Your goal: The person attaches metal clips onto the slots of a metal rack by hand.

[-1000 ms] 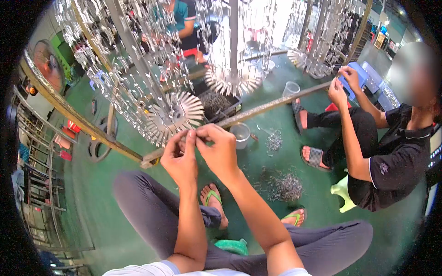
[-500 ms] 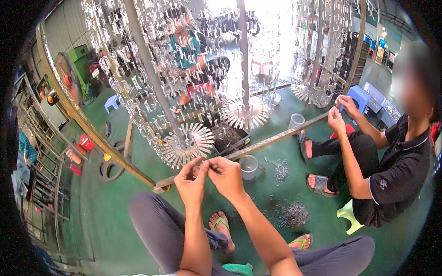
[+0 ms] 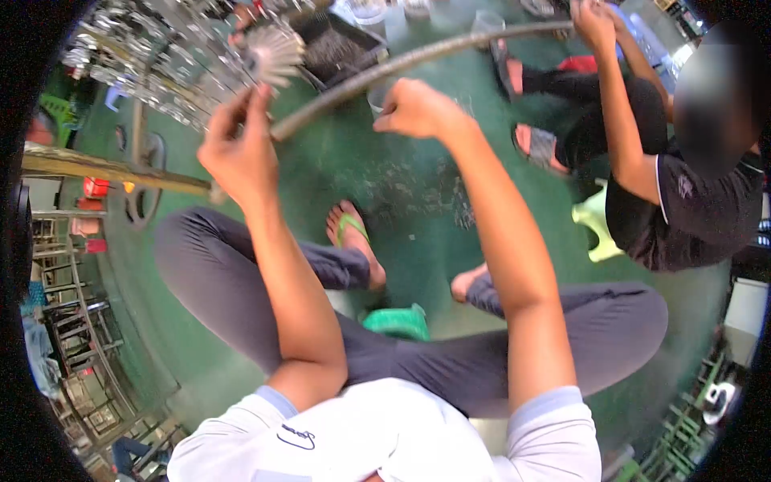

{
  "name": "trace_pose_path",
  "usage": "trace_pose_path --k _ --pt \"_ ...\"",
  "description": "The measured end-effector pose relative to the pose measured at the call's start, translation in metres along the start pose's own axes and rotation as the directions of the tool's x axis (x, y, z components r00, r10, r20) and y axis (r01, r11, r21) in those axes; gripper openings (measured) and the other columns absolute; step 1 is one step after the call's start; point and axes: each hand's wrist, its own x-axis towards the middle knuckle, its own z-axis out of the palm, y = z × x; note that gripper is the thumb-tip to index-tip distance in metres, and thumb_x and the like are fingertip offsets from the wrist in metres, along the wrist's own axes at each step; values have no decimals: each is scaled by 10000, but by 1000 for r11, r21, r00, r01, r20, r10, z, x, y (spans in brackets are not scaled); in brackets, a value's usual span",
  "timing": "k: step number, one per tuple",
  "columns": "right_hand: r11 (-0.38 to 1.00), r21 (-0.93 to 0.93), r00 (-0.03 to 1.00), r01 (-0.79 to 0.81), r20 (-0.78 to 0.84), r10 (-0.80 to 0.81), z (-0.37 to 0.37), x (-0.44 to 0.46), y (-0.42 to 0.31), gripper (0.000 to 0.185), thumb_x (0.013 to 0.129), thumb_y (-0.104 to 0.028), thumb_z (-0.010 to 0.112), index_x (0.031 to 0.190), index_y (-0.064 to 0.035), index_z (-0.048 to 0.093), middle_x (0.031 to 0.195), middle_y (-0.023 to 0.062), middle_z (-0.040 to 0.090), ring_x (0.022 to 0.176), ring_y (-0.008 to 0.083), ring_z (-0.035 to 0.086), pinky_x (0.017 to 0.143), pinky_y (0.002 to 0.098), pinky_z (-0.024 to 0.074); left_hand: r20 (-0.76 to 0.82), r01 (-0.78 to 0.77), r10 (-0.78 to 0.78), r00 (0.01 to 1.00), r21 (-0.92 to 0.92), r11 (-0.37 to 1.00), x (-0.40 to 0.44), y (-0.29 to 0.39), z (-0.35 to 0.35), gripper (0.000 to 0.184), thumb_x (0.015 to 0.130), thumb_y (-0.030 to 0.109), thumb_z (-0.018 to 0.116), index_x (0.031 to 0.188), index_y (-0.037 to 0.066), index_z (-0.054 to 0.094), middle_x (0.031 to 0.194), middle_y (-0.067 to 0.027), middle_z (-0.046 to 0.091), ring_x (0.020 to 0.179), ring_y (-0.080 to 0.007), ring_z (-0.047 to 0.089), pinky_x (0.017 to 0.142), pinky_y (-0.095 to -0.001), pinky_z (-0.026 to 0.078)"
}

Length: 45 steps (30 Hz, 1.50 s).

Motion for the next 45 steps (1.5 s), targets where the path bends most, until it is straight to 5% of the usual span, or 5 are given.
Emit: trace_pose_path --k 9,30,33,38,45 --pt "940 -144 945 -308 70 320 179 -26 191 279 790 -185 814 999 -4 779 985 214 758 943 364 741 881 439 586 15 162 -162 987 -224 961 -6 12 14 290 873 164 854 1051 -50 774 905 -104 766 746 -133 713 558 -254 586" --pt "824 -5 817 -567 -130 561 248 19 138 278 755 -171 750 932 42 731 1005 275 728 1002 455 708 868 503 583 55 153 -145 988 -225 962 4 8 6 177 850 4 840 1000 -69 780 827 -49 714 730 -90 655 698 -217 529" --pt "851 201 808 -485 -270 524 230 24 124 304 753 -215 765 902 47 728 917 262 740 908 425 741 840 475 593 101 230 -209 973 -297 927 5 11 2 217 871 56 836 1046 -57 779 852 -54 728 747 -104 656 723 -240 536" --pt "713 628 682 311 -670 293 121 33 -3 154 799 -38 775 924 42 736 804 117 738 742 119 710 695 279 569 210 339 -284 936 -313 887 9 12 -7 222 865 38 833 1060 -53 778 876 -66 745 757 -108 673 739 -240 552" --pt "624 390 573 677 -811 -114 44 -4 -109 166 795 26 776 959 4 763 823 71 722 709 116 705 660 246 556 341 464 -340 876 -411 785 10 5 -19 197 859 40 832 1035 -39 789 969 -112 764 892 -146 687 858 -281 539"
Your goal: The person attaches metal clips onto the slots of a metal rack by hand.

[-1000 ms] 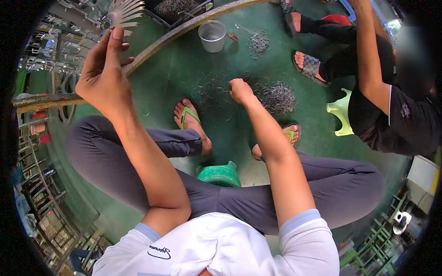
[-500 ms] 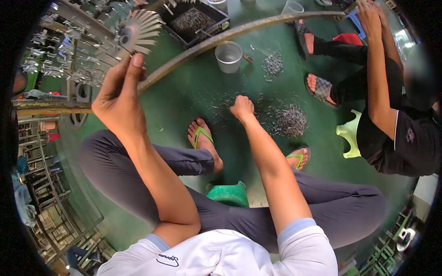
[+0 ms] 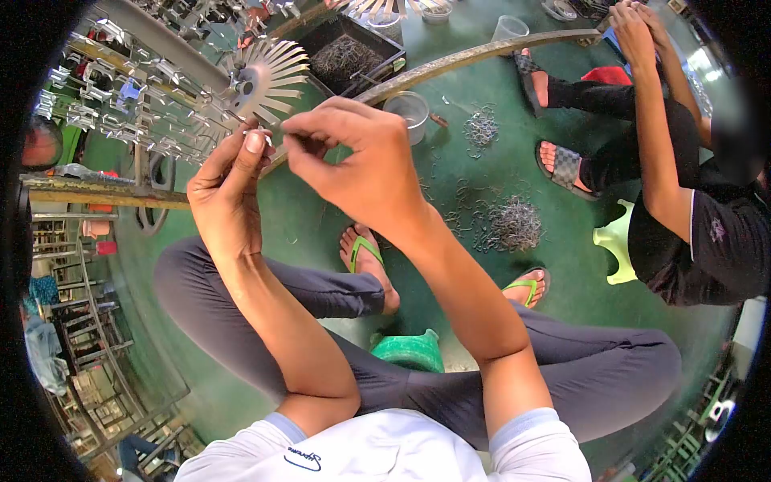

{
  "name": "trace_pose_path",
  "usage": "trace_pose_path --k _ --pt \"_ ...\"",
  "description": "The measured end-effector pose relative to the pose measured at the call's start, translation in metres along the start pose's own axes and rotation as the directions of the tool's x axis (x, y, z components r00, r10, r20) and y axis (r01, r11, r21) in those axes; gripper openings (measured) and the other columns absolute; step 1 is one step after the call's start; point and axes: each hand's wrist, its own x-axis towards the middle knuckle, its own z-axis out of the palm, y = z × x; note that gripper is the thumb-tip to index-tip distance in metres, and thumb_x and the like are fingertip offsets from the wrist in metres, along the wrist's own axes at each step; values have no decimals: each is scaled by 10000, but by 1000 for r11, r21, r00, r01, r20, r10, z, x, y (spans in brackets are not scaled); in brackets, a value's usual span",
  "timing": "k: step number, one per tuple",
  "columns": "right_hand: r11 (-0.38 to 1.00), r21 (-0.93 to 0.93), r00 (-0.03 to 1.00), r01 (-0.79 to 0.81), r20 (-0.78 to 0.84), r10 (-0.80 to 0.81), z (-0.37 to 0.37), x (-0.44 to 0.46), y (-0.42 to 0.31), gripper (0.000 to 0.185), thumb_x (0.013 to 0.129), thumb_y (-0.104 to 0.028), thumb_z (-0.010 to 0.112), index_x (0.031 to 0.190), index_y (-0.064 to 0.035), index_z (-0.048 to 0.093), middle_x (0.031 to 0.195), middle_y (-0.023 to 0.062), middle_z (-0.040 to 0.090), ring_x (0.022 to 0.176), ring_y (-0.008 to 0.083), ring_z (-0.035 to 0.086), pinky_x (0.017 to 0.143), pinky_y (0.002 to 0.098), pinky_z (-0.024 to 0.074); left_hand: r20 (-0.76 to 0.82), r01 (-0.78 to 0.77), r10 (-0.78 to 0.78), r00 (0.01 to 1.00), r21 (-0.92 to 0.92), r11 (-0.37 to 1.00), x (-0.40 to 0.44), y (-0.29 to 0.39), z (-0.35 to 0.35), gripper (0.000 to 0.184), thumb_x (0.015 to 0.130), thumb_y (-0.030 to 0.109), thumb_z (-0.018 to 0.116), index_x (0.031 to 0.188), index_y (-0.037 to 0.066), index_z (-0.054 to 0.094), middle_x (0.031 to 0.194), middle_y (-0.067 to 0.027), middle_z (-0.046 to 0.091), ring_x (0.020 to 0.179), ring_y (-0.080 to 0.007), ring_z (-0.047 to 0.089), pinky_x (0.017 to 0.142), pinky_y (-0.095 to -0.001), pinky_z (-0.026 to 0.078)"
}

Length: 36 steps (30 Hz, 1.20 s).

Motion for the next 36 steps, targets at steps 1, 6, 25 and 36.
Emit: trace_pose_path --k 1,6,25,36 --pt "1000 14 1000 -5 22 5 0 -1 -5 163 796 25 774 957 2 764 814 69 717 706 123 708 658 250 557 10 -2 2 1000 1 1000 0 0 0 194 857 38 833 1030 -37 791 980 -119 765 918 -149 685 876 -284 534" --pt "999 -25 995 -44 94 46 -1 -3 -11 153 803 8 771 956 6 762 802 77 709 703 136 710 660 267 565 38 13 -12 999 -18 1000 -2 2 -3 185 845 24 838 1013 -39 792 1024 -128 765 1008 -158 679 932 -290 514" --pt "958 -220 932 -182 272 240 9 31 -1 192 840 -79 780 996 32 772 835 134 781 711 149 751 664 271 578 -9 -12 20 1000 512 859 -7 4 -3 176 892 101 809 1005 -34 794 790 -20 740 722 -42 612 663 -211 484" --pt "899 -438 845 -31 469 258 17 73 -33 206 827 -147 767 901 45 775 755 178 749 720 257 767 694 348 591 -136 -46 150 979 573 818 -6 -5 5 194 847 138 802 937 -32 782 673 -47 688 611 -50 547 590 -254 446"
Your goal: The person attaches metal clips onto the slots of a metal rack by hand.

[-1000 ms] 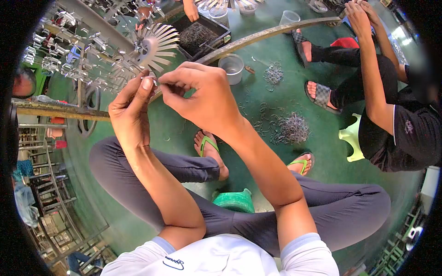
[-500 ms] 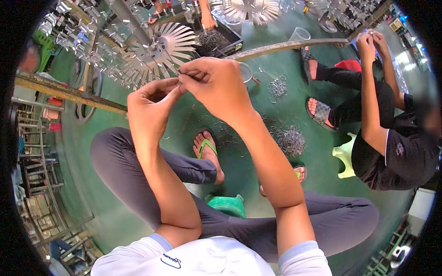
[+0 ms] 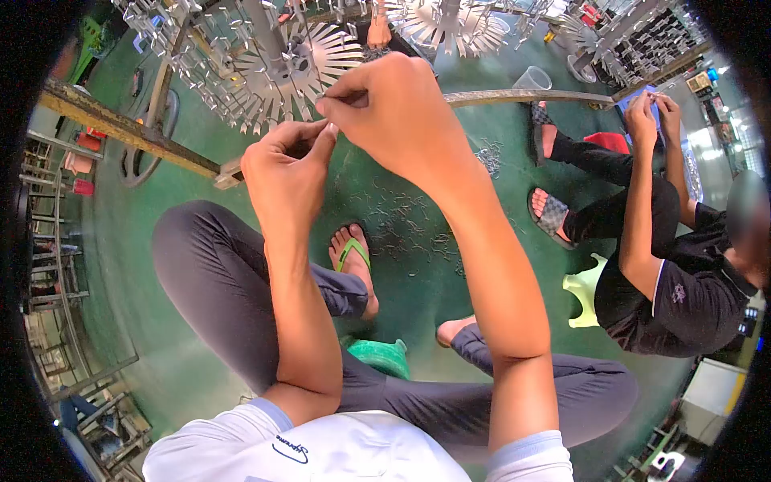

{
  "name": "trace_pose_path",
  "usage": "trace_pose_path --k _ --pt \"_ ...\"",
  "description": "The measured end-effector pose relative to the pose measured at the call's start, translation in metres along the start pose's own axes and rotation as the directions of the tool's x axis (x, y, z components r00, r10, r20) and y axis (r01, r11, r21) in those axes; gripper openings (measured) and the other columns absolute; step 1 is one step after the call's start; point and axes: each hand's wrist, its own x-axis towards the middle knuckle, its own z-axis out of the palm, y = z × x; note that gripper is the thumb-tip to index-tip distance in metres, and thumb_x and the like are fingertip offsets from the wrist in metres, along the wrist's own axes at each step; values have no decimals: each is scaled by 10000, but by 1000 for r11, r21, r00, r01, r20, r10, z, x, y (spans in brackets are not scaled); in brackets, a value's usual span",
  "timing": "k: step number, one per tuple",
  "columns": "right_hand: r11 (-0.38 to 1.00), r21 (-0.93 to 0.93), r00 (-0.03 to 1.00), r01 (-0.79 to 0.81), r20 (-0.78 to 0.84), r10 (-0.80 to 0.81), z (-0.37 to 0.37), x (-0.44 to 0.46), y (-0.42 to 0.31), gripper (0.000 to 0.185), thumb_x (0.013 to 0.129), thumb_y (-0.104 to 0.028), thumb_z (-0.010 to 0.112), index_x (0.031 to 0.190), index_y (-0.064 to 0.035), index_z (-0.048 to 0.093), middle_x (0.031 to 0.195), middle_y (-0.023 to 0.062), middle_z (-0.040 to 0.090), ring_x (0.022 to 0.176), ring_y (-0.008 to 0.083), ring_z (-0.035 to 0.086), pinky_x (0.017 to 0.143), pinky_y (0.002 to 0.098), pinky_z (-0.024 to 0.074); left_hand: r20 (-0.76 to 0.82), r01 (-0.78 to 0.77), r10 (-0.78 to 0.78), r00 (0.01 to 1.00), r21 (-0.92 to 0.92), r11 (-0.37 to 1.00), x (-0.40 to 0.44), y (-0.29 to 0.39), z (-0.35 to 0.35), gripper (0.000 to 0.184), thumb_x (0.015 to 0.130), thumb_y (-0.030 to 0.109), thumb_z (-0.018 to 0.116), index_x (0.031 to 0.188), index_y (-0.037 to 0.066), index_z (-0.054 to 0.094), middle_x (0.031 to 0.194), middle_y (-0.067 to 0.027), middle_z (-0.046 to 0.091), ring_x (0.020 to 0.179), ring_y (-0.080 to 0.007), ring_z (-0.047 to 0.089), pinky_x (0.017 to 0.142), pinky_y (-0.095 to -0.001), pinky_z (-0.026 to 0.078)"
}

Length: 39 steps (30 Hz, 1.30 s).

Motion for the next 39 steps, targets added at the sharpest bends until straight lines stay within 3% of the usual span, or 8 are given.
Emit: trace_pose_path --k 9,11,13,15,16,20,26,39 --pt "989 -143 998 -27 60 36 -1 20 -2 195 762 -146 763 861 19 791 763 207 737 730 313 749 746 391 591 -101 -29 21 995 -80 996 -1 -8 10 206 846 151 816 863 -49 766 663 -34 680 615 -76 591 589 -263 459" --pt "987 -158 997 -37 60 47 1 25 2 197 752 -152 769 860 11 795 769 208 738 731 308 747 748 391 591 29 201 -199 979 -227 953 1 -11 9 256 874 212 799 900 -35 733 726 -33 678 638 -112 628 604 -276 482" --pt "986 -165 997 -13 73 25 1 29 3 201 746 -158 775 861 6 797 766 204 738 718 306 743 744 390 590 169 425 -391 905 -426 799 5 -15 7 300 904 271 769 962 -12 689 817 -41 668 695 -158 664 640 -296 504" --pt "985 -174 997 -5 74 19 2 32 2 205 742 -165 781 859 3 797 760 199 737 706 301 740 736 387 588 333 594 -520 787 -637 491 8 -19 5 343 936 329 726 1048 19 633 938 -57 650 785 -215 699 696 -321 527" --pt "984 -180 997 -9 69 22 3 33 2 208 740 -170 783 857 2 797 756 196 737 701 297 738 729 384 587 397 623 -519 757 -678 390 9 -22 5 325 993 314 633 1134 31 559 1086 -99 597 955 -286 686 817 -402 549" --pt "983 -172 996 -66 46 75 7 36 0 215 737 -183 791 853 -2 797 737 184 734 679 282 730 708 375 582 196 322 -449 872 -920 224 7 -34 17 276 1031 198 566 1176 -36 560 1166 -174 593 1101 -354 646 967 -496 552" --pt "987 -150 996 -60 52 69 13 38 7 228 731 -191 798 859 -2 799 726 181 732 672 278 727 706 377 582 252 317 -461 851 -946 68 13 -35 8 260 1017 121 603 1175 -80 553 1184 -247 635 1116 -401 675 999 -456 597" --pt "990 -122 996 -73 50 79 13 32 18 261 741 -193 794 889 22 794 750 199 738 684 255 730 695 359 577 168 311 -496 852 -925 220 12 -37 15 229 1014 119 634 1061 -105 622 1030 -261 727 994 -352 739 921 -394 626"
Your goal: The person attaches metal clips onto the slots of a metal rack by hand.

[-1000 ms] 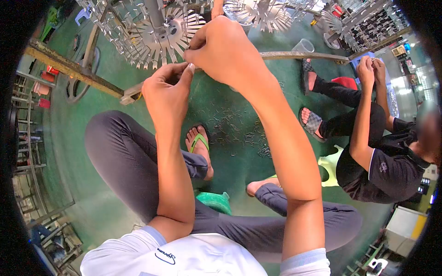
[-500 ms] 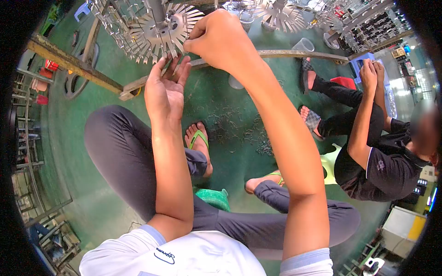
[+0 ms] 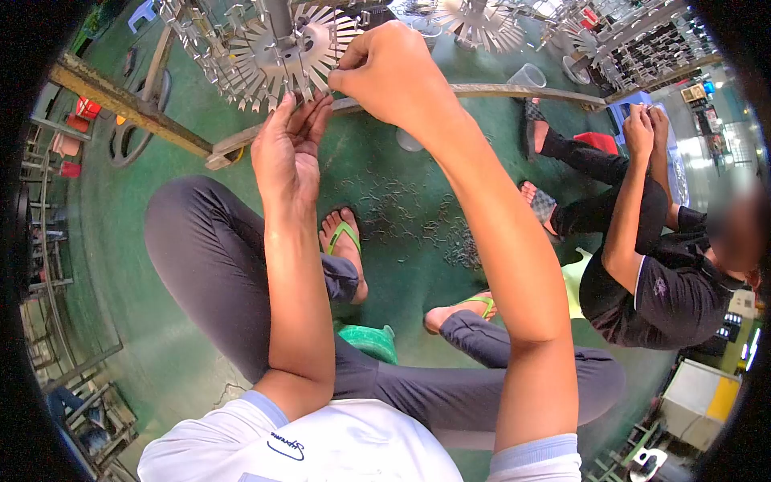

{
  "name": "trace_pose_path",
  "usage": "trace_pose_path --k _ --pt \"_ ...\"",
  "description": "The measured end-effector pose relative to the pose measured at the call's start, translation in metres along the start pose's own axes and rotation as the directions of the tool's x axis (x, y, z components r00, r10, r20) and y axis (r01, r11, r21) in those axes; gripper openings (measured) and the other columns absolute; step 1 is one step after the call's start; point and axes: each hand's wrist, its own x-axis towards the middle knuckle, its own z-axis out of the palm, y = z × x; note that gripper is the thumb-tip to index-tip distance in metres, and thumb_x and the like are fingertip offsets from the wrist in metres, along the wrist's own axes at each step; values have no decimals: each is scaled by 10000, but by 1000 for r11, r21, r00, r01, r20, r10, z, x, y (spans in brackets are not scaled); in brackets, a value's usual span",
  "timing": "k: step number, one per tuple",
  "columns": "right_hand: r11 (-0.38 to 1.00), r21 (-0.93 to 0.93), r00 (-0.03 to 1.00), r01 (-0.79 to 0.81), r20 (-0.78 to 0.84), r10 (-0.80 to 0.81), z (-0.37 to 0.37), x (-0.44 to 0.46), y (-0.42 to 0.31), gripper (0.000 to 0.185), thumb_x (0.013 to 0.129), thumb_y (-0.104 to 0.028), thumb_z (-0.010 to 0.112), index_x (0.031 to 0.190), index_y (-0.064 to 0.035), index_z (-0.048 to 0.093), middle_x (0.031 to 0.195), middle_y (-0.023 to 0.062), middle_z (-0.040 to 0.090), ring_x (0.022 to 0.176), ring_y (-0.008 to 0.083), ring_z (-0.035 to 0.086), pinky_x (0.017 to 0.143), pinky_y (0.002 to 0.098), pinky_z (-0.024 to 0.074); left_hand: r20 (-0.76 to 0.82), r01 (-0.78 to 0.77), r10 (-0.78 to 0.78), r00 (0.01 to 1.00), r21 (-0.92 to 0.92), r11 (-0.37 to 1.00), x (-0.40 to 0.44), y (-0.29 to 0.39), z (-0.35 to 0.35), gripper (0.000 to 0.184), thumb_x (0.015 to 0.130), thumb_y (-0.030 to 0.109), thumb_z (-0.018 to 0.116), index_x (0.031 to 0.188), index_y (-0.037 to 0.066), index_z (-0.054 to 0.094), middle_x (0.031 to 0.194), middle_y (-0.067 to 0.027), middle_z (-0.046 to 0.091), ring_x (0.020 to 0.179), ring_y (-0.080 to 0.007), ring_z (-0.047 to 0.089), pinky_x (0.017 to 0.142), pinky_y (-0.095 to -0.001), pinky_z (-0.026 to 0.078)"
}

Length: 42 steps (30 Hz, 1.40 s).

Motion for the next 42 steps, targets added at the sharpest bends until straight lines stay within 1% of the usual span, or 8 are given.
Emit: trace_pose_path --k 8,17,23,26,30,34,40,42 --pt "998 53 1000 -22 12 22 1 -9 1 277 729 -213 797 878 21 795 718 172 730 662 237 713 669 348 566 7 -35 35 999 60 998 -2 -1 -3 195 993 87 625 1024 -105 641 1009 -256 734 956 -358 748 908 -410 633" --pt "992 124 1000 14 -18 -12 6 -11 12 266 734 -213 784 878 11 797 744 200 738 672 261 733 699 358 585 22 -39 38 999 85 996 -5 -1 -2 195 987 89 623 1030 -101 642 1015 -261 735 969 -374 746 941 -431 622" --pt "994 107 999 14 -48 -9 6 -12 12 265 755 -207 779 880 27 792 757 216 737 700 287 748 701 362 585 24 -55 53 998 93 994 -4 -6 -2 223 1009 116 612 1073 -97 603 1095 -281 711 1019 -381 733 956 -449 619" --pt "995 75 991 61 -123 -52 8 -18 7 254 775 -196 779 874 38 788 755 222 734 728 294 758 711 363 589 52 -44 40 998 75 996 -9 -9 3 229 1033 130 588 1105 -86 568 1132 -295 691 1060 -392 721 962 -461 620" --pt "983 175 988 -61 -132 85 -6 -34 -5 272 818 -198 776 903 60 779 810 210 757 771 269 772 727 367 599 133 -61 54 990 44 997 -9 -12 4 246 1067 159 554 1140 -74 524 1137 -297 680 1106 -415 707 950 -456 631" --pt "982 179 921 -65 -368 128 -2 -35 6 332 819 -188 806 996 85 742 848 203 764 757 258 763 723 359 594 138 -111 103 985 53 992 -6 -19 2 266 1072 198 568 1145 -54 522 1117 -292 682 1045 -415 730 913 -437 649" --pt "996 73 815 -47 -574 81 12 -21 13 272 821 -153 826 925 56 687 764 184 727 699 339 720 673 421 555 105 -131 122 987 81 988 -2 -23 -1 312 1057 257 609 1141 -35 537 1065 -259 700 1017 -398 740 903 -420 647" --pt "996 77 790 -33 -609 74 14 -21 14 285 830 -135 821 938 38 622 722 183 695 691 381 698 661 460 534 77 -129 123 989 82 988 -3 -21 -1 326 1054 269 612 1142 -36 536 1061 -252 702 1023 -394 737 922 -427 640"
